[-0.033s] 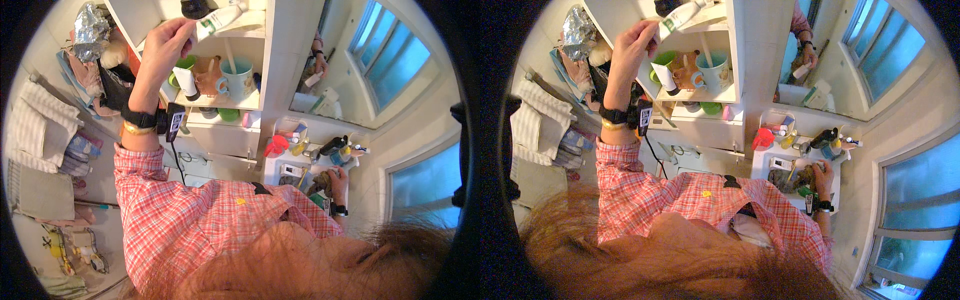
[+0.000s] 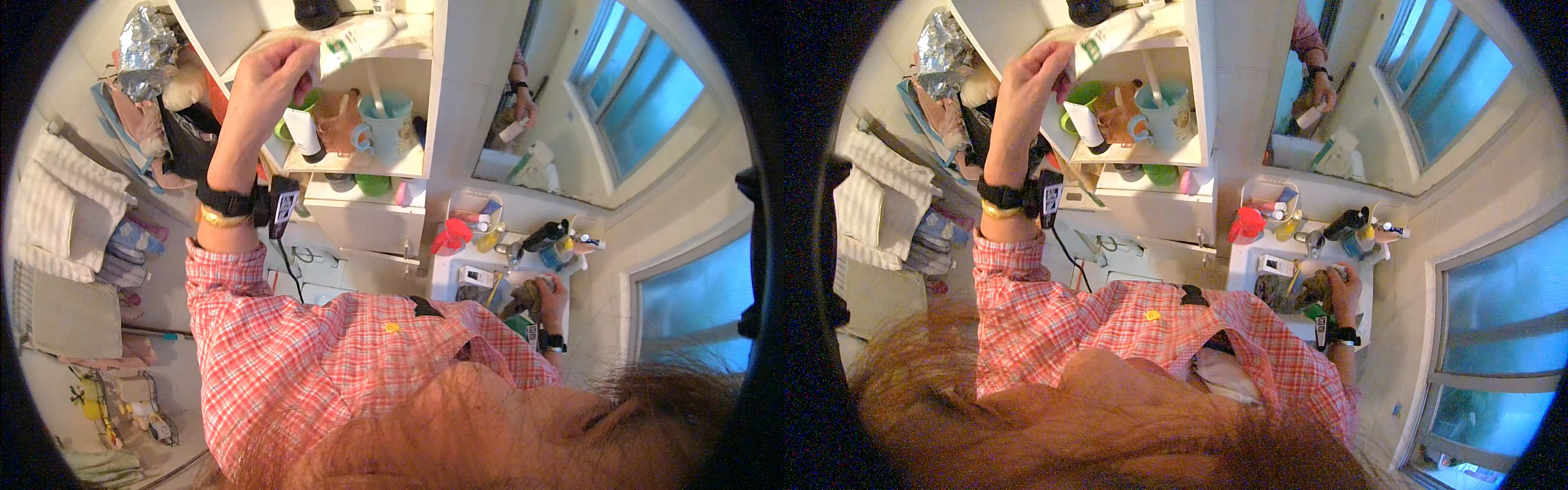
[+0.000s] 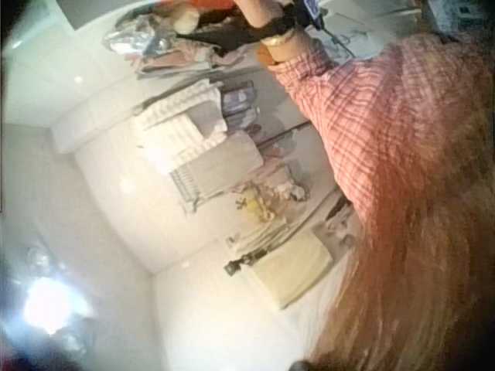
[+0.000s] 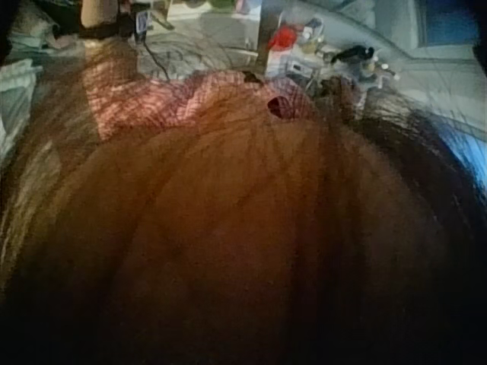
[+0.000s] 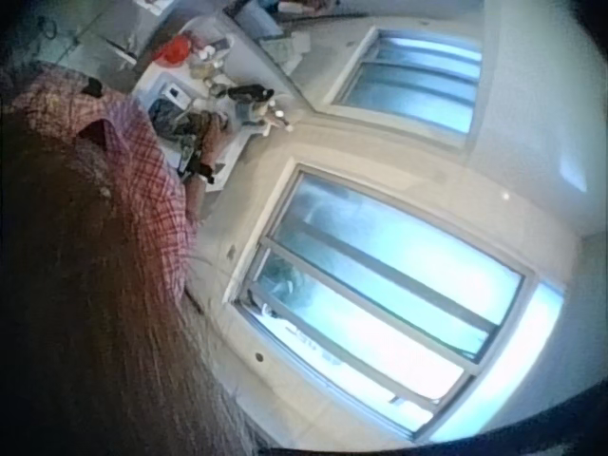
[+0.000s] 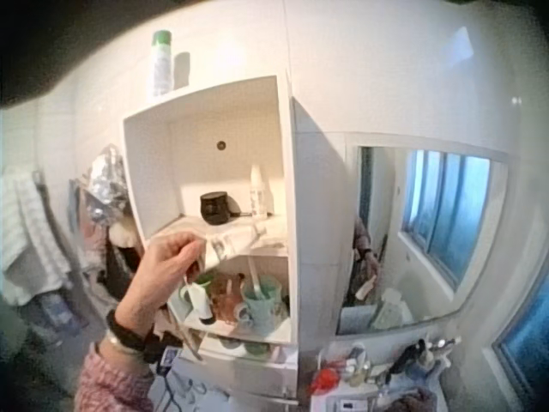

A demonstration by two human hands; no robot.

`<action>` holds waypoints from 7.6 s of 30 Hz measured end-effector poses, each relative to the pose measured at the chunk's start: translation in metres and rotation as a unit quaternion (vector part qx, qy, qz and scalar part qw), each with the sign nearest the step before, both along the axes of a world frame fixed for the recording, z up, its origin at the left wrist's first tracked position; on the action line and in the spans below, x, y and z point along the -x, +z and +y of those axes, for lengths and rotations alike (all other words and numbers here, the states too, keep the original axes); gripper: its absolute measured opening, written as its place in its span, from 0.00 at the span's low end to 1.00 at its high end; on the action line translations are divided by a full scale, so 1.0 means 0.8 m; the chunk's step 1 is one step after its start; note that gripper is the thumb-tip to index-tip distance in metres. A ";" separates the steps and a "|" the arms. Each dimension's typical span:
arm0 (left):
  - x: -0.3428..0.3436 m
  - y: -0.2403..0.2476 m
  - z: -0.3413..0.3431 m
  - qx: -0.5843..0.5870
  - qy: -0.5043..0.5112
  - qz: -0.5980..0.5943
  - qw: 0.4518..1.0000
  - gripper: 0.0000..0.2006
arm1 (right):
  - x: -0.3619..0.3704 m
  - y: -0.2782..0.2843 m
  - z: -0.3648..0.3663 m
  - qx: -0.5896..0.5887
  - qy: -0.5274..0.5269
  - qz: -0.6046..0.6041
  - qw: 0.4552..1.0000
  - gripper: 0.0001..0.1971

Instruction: The person cleans a bathroom shelf by removing items, wiping the shelf with a cloth, and replacing the items. They handle a tube, a cup, a toothbrush, and a small container, wiping each shelf section before returning the objects.

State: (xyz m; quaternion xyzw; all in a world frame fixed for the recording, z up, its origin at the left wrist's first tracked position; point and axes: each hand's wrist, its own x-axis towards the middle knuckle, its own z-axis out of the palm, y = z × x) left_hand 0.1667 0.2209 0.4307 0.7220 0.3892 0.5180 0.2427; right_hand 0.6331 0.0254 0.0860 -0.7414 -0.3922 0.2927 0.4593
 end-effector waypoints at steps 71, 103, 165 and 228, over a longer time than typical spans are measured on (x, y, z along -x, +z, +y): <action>-0.165 -0.644 -0.109 0.627 -0.178 0.158 0.741 0.10 | 0.017 -0.316 -0.119 0.316 -0.028 0.049 0.947 0.36; -0.363 -0.588 -0.163 0.645 -0.282 0.078 0.706 0.10 | 0.091 -0.162 -0.077 0.029 -0.126 0.390 0.912 0.13; 0.038 -0.025 -0.019 -0.280 0.197 -0.017 0.940 0.12 | -0.041 -0.004 -0.020 0.079 0.092 -0.166 0.979 0.18; 0.040 -0.101 -0.136 0.025 -0.120 -0.138 0.983 0.37 | 0.373 0.596 0.345 -0.242 0.218 -0.443 0.836 0.25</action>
